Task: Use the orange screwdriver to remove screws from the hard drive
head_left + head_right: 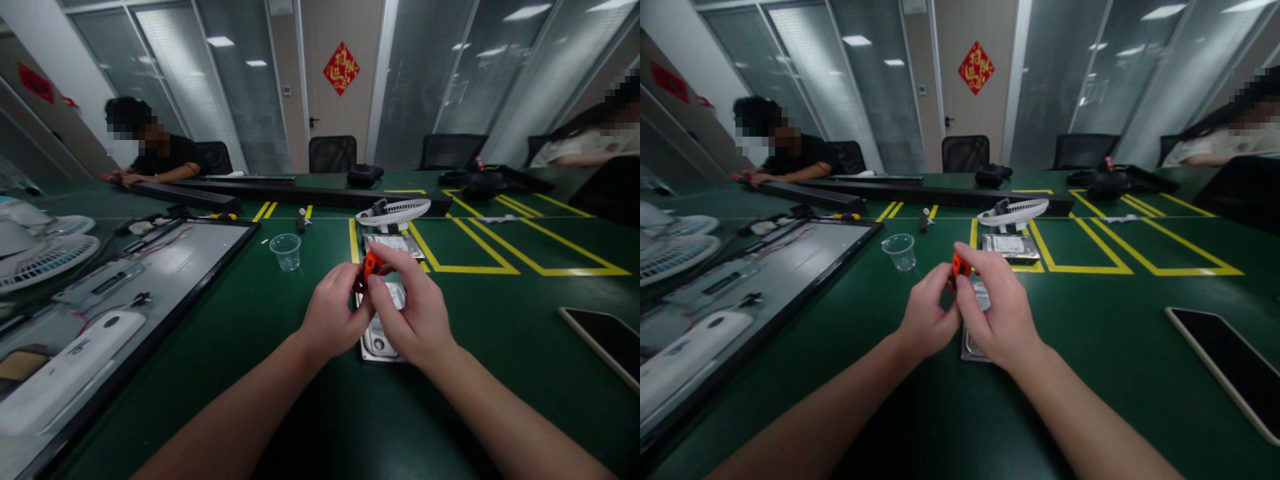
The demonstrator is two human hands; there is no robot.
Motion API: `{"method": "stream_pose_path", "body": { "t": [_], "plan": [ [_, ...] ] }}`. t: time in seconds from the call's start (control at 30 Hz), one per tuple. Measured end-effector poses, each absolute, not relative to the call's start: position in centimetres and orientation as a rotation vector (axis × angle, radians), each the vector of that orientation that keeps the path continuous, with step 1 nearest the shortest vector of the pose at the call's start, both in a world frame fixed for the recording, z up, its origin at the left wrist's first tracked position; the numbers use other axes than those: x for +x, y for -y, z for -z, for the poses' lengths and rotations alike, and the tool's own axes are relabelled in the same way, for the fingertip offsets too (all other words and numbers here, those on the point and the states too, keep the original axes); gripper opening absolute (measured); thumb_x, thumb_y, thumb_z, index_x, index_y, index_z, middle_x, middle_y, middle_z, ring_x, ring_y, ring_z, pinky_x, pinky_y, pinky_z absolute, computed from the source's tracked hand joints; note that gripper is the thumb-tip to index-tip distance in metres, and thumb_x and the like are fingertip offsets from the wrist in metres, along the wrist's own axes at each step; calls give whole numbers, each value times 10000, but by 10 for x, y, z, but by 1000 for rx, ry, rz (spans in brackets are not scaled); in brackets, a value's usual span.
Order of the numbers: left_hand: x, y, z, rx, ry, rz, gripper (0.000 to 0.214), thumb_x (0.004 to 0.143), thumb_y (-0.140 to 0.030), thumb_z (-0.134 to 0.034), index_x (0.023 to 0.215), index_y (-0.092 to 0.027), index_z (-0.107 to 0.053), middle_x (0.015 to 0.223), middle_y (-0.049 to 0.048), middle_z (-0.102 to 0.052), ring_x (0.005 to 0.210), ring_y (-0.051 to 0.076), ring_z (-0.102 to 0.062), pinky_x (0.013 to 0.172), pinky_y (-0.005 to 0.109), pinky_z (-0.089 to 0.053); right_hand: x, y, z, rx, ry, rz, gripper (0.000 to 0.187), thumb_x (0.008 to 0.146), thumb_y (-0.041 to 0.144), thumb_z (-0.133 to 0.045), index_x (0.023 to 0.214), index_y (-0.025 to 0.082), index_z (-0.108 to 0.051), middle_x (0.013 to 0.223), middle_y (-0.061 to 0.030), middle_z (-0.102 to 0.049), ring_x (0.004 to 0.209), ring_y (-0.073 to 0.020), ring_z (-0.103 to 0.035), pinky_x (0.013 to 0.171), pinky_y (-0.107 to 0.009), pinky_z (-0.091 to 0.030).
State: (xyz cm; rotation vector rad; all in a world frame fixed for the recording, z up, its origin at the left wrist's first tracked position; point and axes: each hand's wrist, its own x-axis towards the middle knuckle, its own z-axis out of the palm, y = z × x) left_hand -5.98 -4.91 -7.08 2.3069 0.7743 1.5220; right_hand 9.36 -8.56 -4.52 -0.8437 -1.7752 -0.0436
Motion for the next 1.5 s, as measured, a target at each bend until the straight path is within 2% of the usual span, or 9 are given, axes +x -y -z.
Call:
{"method": "stream_pose_path", "body": {
  "t": [0.2,0.6,0.77,0.93,1.1,1.33,1.5],
  "plan": [
    [-61,48,73,2262,-836,-1547,196,896,-169,-683,1044,-217,-565,930,24,-654,810,176,-610,722,310,-502,93,85,45,-829,1757,78,468,983,138,-653,1435,245,-592,1214,-86,-708,1073,-240,-675,956,-454,-586],
    [-61,46,73,2340,-769,-1491,59,966,-182,-596,982,-208,-545,932,48,-649,846,203,-610,742,331,-488,93,87,46,-839,1780,58,521,983,170,-659,1488,245,-555,1279,-101,-705,1101,-257,-685,975,-475,-596],
    [-60,47,74,2340,-771,-1524,83,951,-160,-610,979,-207,-548,923,41,-648,840,192,-610,744,324,-493,93,85,46,-854,1773,62,490,998,159,-637,1474,256,-567,1270,-95,-721,1087,-253,-701,959,-466,-605],
    [-61,48,74,2265,-839,-1588,222,892,-174,-699,1069,-212,-572,953,23,-662,817,170,-614,733,301,-507,93,84,47,-858,1751,92,464,988,163,-667,1434,256,-584,1207,-90,-717,1052,-248,-698,927,-459,-609],
    [-61,47,73,2270,-801,-1554,118,941,-183,-665,1018,-213,-581,909,13,-649,796,162,-604,734,292,-502,93,85,46,-853,1743,91,456,986,167,-667,1426,254,-584,1191,-91,-710,1053,-250,-692,930,-467,-607],
    [-62,48,72,2318,-769,-1517,49,987,-202,-611,1021,-208,-576,937,41,-654,840,189,-611,758,322,-498,92,87,45,-846,1777,59,497,1003,171,-636,1488,250,-556,1277,-103,-719,1106,-258,-697,978,-475,-603],
    [-61,49,72,2294,-782,-1534,87,975,-206,-626,1044,-210,-575,926,36,-654,826,184,-610,736,322,-496,93,86,47,-865,1758,74,471,1008,176,-622,1468,259,-566,1261,-100,-724,1084,-260,-700,961,-476,-611]
  ]
}}
